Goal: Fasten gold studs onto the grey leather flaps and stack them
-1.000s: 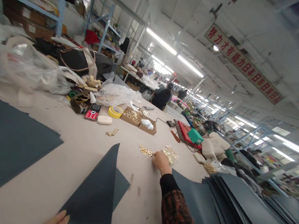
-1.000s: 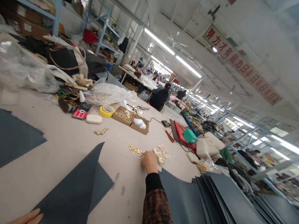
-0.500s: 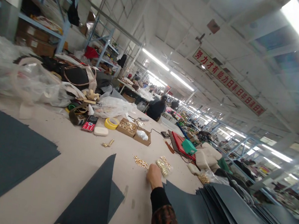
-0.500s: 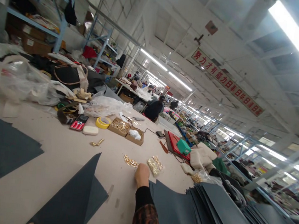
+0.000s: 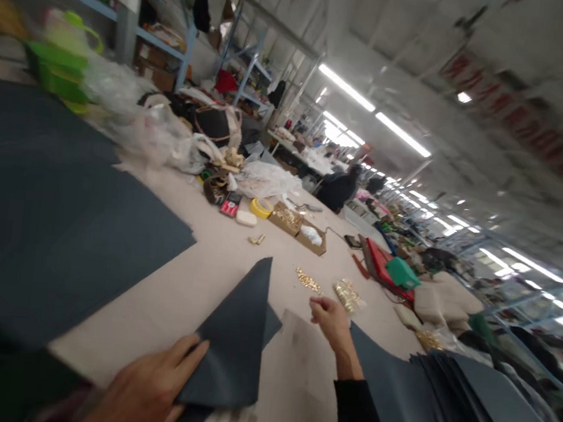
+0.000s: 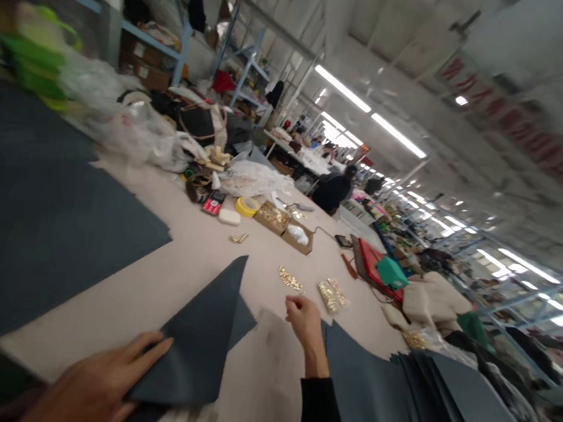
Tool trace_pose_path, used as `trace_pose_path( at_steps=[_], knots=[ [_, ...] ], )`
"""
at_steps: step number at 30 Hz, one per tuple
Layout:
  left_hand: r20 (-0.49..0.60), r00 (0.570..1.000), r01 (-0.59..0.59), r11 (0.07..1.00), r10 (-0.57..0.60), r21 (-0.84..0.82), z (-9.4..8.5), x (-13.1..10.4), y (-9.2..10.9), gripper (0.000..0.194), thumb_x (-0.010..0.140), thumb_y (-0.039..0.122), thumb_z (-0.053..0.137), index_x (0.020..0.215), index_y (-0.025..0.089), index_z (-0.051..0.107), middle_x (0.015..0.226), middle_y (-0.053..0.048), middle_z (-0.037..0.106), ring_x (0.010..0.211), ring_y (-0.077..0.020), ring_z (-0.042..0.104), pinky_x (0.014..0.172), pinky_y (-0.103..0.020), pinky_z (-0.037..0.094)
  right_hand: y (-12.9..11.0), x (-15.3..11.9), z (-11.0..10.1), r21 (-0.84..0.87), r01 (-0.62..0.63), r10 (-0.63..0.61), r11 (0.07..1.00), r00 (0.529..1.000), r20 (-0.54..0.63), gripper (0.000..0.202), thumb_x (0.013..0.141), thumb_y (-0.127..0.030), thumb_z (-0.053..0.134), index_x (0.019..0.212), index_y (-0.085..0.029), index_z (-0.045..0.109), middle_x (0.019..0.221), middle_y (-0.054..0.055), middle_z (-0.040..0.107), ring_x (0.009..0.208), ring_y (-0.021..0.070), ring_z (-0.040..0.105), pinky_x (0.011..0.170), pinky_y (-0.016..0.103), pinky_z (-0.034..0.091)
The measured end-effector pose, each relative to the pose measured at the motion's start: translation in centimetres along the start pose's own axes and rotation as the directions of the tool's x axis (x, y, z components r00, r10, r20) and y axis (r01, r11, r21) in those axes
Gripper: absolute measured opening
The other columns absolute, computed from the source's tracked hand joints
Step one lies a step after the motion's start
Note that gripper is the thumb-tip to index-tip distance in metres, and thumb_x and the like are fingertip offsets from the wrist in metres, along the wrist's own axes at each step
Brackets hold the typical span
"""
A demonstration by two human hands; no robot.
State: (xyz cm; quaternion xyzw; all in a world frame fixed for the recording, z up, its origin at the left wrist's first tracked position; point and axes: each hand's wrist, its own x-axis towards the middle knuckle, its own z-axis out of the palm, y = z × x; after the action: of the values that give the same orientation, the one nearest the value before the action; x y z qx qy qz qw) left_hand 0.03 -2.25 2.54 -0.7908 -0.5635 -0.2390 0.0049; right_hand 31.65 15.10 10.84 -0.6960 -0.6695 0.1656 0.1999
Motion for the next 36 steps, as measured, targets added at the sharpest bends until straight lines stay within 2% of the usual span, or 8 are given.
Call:
trace_pose_path(
  at_steps=[3,5,10,14,21,26,31,36],
  knots=[
    [0.122,0.993,0.006,0.999,0.000,-0.048,-2.5,1.0,0.7,0.056,0.075,0.008,0.049,0.130,0.013,0.056,0.125,-0.014,0.064,0.102,-0.0245,0.067,0.086,-0.036,0.057,-4.6,-3.3,1.4,0.310,0.131,-0.183,0.942,0.973,0.144,0.036,0.085,-0.043,0.057,0.099,-0.012,0.069,0.073,0.005,0.069,0.066,0.0175,0.067,0.065,0.028,0.055],
    [0.146,0.989,-0.005,0.998,0.015,-0.069,-2.9,1.3,0.7,0.053,0.076,0.011,0.051,0.129,0.010,0.055,0.122,-0.016,0.064,0.100,-0.0260,0.067,0.083,-0.039,0.058,-8.1,-5.7,2.6,0.458,0.167,-0.306,0.873,0.919,0.249,0.029,0.083,-0.039,0.062,0.095,-0.014,0.069,0.066,0.002,0.067,0.062,0.0159,0.065,0.062,0.027,0.053],
    [0.159,0.986,-0.033,0.995,0.047,-0.091,-2.8,0.9,0.6,0.042,0.078,0.016,0.056,0.120,0.011,0.058,0.104,-0.011,0.066,0.086,-0.0259,0.067,0.073,-0.040,0.058,-13.8,-9.0,6.4,0.360,0.293,-0.440,0.886,0.778,0.448,0.014,0.085,-0.020,0.058,0.088,-0.017,0.072,0.066,-0.001,0.066,0.059,0.0113,0.060,0.057,0.021,0.044],
    [0.141,0.987,-0.056,0.993,0.070,-0.102,-2.8,0.9,0.4,0.033,0.080,0.019,0.057,0.112,0.014,0.059,0.096,-0.007,0.065,0.080,-0.0250,0.065,0.067,-0.039,0.056,-14.8,-8.5,8.3,0.263,0.393,-0.473,0.881,0.729,0.494,0.015,0.083,-0.012,0.059,0.081,-0.016,0.073,0.072,0.000,0.071,0.064,0.0113,0.061,0.060,0.021,0.041],
    [0.109,0.991,-0.066,0.992,0.078,-0.108,-2.4,0.9,0.1,0.035,0.077,0.018,0.056,0.112,0.014,0.058,0.093,-0.006,0.064,0.076,-0.0241,0.064,0.062,-0.038,0.053,-15.8,-7.6,8.4,0.206,0.428,-0.466,0.880,0.690,0.554,0.015,0.080,-0.011,0.060,0.076,-0.016,0.073,0.072,0.001,0.072,0.065,0.0115,0.062,0.060,0.020,0.040],
    [0.096,0.993,-0.059,0.989,0.072,-0.134,-1.9,0.8,0.0,0.037,0.078,0.020,0.058,0.114,0.014,0.058,0.092,-0.006,0.065,0.075,-0.0234,0.063,0.062,-0.037,0.052,-16.1,-7.3,8.6,0.189,0.392,-0.422,0.900,0.678,0.601,0.014,0.078,-0.011,0.061,0.074,-0.016,0.074,0.066,-0.001,0.070,0.059,0.0100,0.059,0.056,0.020,0.039],
    [0.101,0.992,-0.062,0.980,0.082,-0.188,-1.8,0.7,-0.1,0.036,0.079,0.022,0.059,0.114,0.013,0.058,0.092,-0.006,0.065,0.077,-0.0242,0.064,0.062,-0.038,0.053,-16.6,-6.9,9.1,0.092,0.241,-0.242,0.966,0.721,0.650,0.010,0.075,-0.013,0.063,0.071,-0.015,0.072,0.059,-0.001,0.066,0.054,0.0101,0.058,0.051,0.019,0.039],
    [0.095,0.992,-0.064,0.980,0.083,-0.188,-2.0,0.8,-0.1,0.034,0.079,0.020,0.059,0.113,0.014,0.060,0.089,-0.005,0.065,0.073,-0.0238,0.065,0.059,-0.038,0.054,-17.4,-5.9,9.2,0.021,0.225,-0.170,0.974,0.670,0.723,0.008,0.071,-0.013,0.064,0.065,-0.015,0.069,0.052,-0.002,0.063,0.051,0.0099,0.058,0.047,0.018,0.038]
  ],
)
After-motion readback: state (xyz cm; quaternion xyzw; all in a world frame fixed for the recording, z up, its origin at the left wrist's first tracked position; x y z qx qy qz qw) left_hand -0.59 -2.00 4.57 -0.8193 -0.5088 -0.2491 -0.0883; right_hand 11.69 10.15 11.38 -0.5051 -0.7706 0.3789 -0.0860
